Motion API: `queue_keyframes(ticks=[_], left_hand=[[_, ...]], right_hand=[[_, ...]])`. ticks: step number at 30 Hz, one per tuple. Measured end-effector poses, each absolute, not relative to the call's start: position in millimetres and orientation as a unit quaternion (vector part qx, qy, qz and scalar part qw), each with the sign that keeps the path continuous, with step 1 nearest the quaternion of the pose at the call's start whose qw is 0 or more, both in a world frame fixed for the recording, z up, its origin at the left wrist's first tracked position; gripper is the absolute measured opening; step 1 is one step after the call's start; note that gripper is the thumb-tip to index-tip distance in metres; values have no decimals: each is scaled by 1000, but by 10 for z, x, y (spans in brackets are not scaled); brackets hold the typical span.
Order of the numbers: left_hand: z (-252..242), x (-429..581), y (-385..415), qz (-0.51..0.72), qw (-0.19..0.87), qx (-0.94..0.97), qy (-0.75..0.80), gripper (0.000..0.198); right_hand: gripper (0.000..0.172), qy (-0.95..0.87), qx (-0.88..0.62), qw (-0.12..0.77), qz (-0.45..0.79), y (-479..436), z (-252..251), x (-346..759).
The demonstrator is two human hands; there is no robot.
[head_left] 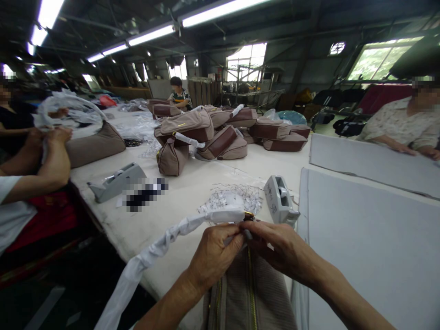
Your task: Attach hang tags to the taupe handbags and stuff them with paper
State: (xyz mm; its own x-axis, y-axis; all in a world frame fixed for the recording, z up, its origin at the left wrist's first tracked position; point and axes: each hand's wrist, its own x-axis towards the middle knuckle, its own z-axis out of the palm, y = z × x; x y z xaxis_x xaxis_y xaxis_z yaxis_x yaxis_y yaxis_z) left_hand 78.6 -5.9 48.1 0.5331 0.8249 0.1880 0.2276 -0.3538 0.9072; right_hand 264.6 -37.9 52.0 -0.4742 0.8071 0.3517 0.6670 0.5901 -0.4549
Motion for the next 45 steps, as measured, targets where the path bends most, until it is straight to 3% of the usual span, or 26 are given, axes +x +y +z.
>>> queue_keyframes(ticks=[5,9,12,16,22,34,42,45], left_hand=[[468,733,-79,329,495,724,351,19],[415,695,-82,332,509,692,389,16],[403,701,-72,340,481,707,392,16],[384,692,-83,352,484,692,403,15],[294,723,-137,322,529,660,425,16],[217,837,-230,394,500,640,430,16],[107,837,-277,442,534,579,430,23],[73,861,-262,463,495,581,451,17]], right_hand=[[11,-841,-477,220,131,-294,598,2641],[11,-836,-488,197,156,-270,675,2616],[21,-841,-493,149,164,-241,784,2549],[15,-838,-516,84,158,-175,903,2500],[17,-853,-480,105,177,-145,864,2575],[16,-854,-500,25,141,-56,1013,2497],[11,-859,-504,44,78,-93,989,2473],[12,-857,-507,47,74,-83,963,2468]])
